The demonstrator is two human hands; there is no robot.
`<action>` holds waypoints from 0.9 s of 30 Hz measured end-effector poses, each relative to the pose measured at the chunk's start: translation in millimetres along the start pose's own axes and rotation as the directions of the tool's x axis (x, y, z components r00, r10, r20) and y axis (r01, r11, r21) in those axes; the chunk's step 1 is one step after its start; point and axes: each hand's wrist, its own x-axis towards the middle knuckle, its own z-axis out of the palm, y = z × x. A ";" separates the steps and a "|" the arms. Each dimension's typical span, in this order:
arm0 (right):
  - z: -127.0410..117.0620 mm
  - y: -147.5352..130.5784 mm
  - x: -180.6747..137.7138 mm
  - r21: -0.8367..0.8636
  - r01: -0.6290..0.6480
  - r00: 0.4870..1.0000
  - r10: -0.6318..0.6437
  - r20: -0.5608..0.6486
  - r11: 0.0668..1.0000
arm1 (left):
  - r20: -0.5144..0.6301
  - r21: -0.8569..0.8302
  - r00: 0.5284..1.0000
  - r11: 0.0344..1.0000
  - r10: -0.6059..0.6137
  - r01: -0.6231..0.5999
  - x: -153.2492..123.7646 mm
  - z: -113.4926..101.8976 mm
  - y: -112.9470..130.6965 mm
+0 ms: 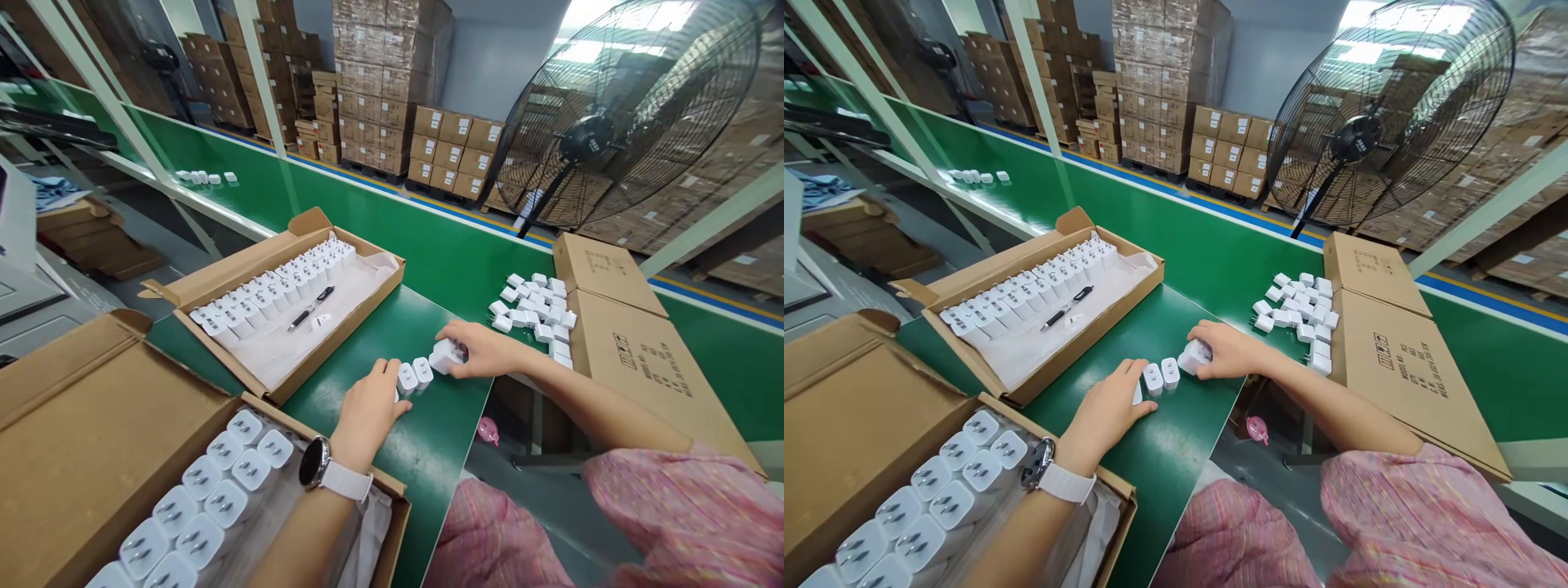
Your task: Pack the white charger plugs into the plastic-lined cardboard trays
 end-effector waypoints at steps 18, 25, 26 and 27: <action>6.0 187.0 -45.6 -0.128 -0.563 0.821 0.536 -0.194 0.816 | 0.004 0.108 0.996 0.990 -0.089 0.088 0.8 -0.1 -2.3; 9.5 247.7 -63.0 -0.166 -0.458 0.889 0.450 -0.085 0.873 | 0.001 0.104 0.997 0.991 -0.082 0.081 1.6 1.0 -4.2; 10.5 248.7 -66.5 -0.156 -0.425 0.905 0.416 -0.086 0.892 | 0.003 0.104 0.997 0.991 -0.080 0.080 1.9 0.9 -4.2; 11.5 248.7 -70.7 -0.142 -0.391 0.920 0.382 -0.091 0.909 | 0.006 0.104 0.997 0.991 -0.081 0.080 2.1 0.7 -4.1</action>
